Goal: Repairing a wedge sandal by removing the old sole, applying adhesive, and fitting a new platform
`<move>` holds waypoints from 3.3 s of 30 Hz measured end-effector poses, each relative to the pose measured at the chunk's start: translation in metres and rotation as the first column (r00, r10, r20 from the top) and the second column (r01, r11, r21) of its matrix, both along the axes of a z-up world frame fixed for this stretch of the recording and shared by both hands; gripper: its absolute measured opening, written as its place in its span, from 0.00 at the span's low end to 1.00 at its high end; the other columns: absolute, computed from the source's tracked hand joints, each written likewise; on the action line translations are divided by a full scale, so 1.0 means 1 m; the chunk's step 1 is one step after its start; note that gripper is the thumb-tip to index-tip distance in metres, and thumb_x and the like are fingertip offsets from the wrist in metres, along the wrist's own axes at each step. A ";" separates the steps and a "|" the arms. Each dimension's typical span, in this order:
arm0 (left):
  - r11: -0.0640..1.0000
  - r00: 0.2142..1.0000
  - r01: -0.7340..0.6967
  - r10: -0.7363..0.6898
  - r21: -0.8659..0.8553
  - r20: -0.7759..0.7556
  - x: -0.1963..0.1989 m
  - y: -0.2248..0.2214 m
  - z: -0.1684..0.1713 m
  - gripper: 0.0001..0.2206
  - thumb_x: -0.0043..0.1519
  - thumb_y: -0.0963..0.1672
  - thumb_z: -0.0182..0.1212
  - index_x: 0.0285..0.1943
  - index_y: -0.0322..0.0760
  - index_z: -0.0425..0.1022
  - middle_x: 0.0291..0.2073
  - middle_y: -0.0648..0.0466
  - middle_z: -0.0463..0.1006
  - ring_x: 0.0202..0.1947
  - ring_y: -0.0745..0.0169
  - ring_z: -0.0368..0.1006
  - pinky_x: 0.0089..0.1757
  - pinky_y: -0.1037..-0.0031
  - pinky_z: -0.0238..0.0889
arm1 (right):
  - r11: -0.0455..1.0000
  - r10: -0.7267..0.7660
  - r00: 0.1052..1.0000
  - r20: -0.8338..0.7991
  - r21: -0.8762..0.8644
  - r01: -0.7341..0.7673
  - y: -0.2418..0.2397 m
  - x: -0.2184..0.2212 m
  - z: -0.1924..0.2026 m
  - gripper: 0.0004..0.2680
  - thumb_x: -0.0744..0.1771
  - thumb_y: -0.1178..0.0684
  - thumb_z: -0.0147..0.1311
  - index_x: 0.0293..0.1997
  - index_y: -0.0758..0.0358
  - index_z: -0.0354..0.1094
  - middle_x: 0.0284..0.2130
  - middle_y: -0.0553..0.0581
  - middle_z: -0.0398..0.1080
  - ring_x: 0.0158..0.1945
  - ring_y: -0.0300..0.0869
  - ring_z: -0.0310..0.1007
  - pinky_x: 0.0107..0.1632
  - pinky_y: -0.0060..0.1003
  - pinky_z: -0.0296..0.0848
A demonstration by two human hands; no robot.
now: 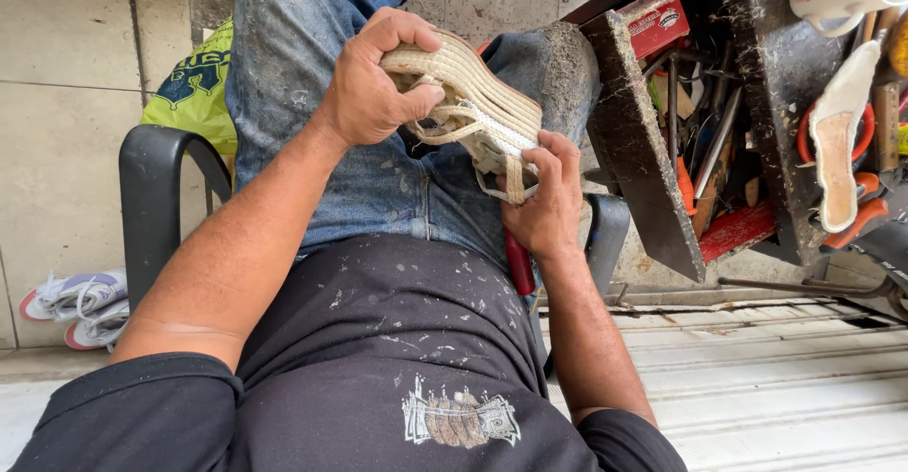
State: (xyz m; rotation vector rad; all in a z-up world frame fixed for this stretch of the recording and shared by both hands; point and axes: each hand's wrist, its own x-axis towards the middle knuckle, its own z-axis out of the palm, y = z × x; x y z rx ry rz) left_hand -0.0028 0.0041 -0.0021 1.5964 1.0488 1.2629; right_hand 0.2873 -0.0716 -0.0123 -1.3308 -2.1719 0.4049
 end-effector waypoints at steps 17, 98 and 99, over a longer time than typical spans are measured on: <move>0.988 0.996 0.007 0.007 -0.156 0.091 -0.008 0.002 -0.034 0.18 0.59 0.36 0.71 0.54 0.38 0.71 0.43 0.54 0.71 0.35 0.69 0.66 0.35 0.76 0.63 | 0.987 -0.082 0.955 -0.286 -0.159 0.037 -0.030 0.036 0.044 0.20 0.67 0.51 0.64 0.64 0.63 0.60 0.53 0.63 0.62 0.49 0.46 0.69 0.50 0.39 0.74; 0.929 0.326 -0.128 -0.292 -0.348 -0.899 0.011 -0.031 0.035 0.25 0.41 0.66 0.44 0.29 0.52 0.58 0.19 0.60 0.60 0.25 0.60 0.64 0.33 0.62 0.53 | 0.615 -0.776 0.310 -0.549 -0.554 0.561 0.214 0.188 0.056 0.10 0.71 0.48 0.47 0.31 0.58 0.63 0.25 0.58 0.74 0.20 0.36 0.67 0.21 0.28 0.63; 0.930 0.325 -0.130 -0.287 -0.343 -0.901 0.020 -0.025 0.049 0.25 0.41 0.66 0.44 0.29 0.52 0.58 0.19 0.60 0.60 0.25 0.60 0.64 0.33 0.62 0.53 | 0.619 -0.773 0.310 -0.553 -0.551 0.559 0.206 0.184 0.065 0.10 0.71 0.48 0.47 0.31 0.58 0.63 0.25 0.58 0.74 0.20 0.36 0.67 0.21 0.28 0.63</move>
